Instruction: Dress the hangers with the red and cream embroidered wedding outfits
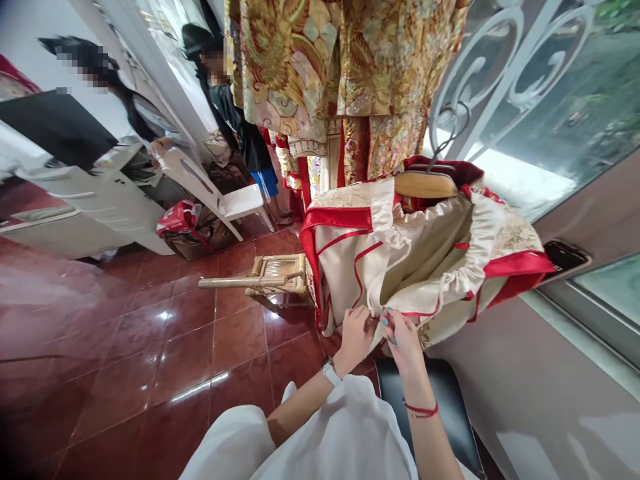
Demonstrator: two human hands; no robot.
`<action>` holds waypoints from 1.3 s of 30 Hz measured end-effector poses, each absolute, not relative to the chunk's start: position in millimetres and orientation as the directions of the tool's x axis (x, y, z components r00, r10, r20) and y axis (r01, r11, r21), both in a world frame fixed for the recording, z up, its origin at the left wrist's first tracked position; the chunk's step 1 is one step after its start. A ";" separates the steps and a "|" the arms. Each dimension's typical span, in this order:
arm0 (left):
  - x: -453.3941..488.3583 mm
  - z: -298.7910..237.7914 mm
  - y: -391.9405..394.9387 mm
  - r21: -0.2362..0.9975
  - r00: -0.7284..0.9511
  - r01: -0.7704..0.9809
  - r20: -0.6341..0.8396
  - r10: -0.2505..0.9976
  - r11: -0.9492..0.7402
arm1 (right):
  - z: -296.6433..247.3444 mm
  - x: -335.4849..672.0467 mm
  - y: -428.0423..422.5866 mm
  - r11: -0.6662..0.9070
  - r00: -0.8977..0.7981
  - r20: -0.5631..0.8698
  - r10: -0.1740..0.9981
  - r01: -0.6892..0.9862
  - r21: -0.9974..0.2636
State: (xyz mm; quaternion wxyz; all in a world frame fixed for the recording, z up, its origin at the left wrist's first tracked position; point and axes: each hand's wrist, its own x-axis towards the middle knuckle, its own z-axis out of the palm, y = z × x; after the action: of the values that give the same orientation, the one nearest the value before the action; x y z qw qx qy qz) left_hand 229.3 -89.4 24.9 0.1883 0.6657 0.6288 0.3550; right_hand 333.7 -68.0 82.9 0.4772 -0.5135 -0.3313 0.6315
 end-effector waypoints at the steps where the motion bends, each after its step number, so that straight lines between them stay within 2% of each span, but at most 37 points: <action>1: 228.8 25.7 -88.7 0.697 -0.048 0.703 0.249 0.967 -0.144 | 87.0 332.0 -66.3 -0.342 -0.015 -0.352 0.936 -0.283 -0.896; 6: 227.7 13.9 -94.6 0.729 -0.062 0.664 0.276 0.959 -0.167 | 121.2 334.0 -56.2 -0.290 0.085 -0.334 0.939 -0.327 -0.899; 13: 226.2 10.0 -86.0 0.716 -0.085 0.671 0.333 0.939 -0.193 | 198.0 337.2 -4.7 -0.043 0.188 -0.118 0.975 -0.361 -0.932; 18: 229.9 20.4 -77.3 0.729 -0.079 0.661 0.308 0.948 -0.182 | 210.6 331.1 11.4 0.051 0.211 -0.022 0.977 -0.337 -0.940; 21: 230.4 30.7 -70.0 0.727 -0.062 0.668 0.267 0.962 -0.159 | 200.3 329.8 1.1 0.022 0.198 -0.045 0.979 -0.327 -0.945; 24: 233.9 56.1 -51.2 0.699 -0.069 0.695 0.294 0.953 -0.165 | 196.0 330.6 -8.8 -0.048 0.155 -0.111 0.982 -0.359 -0.932; 29: 239.6 96.2 -22.2 0.650 0.074 0.727 0.243 0.967 -0.219 | 205.6 333.5 -10.7 -0.221 -0.096 -0.201 0.975 -0.528 -0.820; 31: 239.4 94.7 -22.2 0.644 0.076 0.735 0.234 0.969 -0.213 | 206.9 332.8 -8.7 -0.236 -0.124 -0.202 0.972 -0.556 -0.797; 36: 245.9 71.5 -29.8 0.753 -0.008 0.606 0.330 0.944 -0.258 | 201.2 319.1 -1.1 -0.030 0.144 -0.113 0.983 -0.480 -0.877; 39: 244.3 74.7 -30.9 0.795 0.031 0.524 0.341 0.939 -0.306 | 198.2 315.4 -2.1 0.046 0.185 -0.021 0.983 -0.351 -0.935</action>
State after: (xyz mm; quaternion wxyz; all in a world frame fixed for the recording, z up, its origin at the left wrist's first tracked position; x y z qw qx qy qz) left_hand 244.3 -30.9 74.7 0.2363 0.6781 0.5394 0.4397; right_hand 315.4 -2.1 198.2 0.6292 -0.4432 -0.3566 0.5297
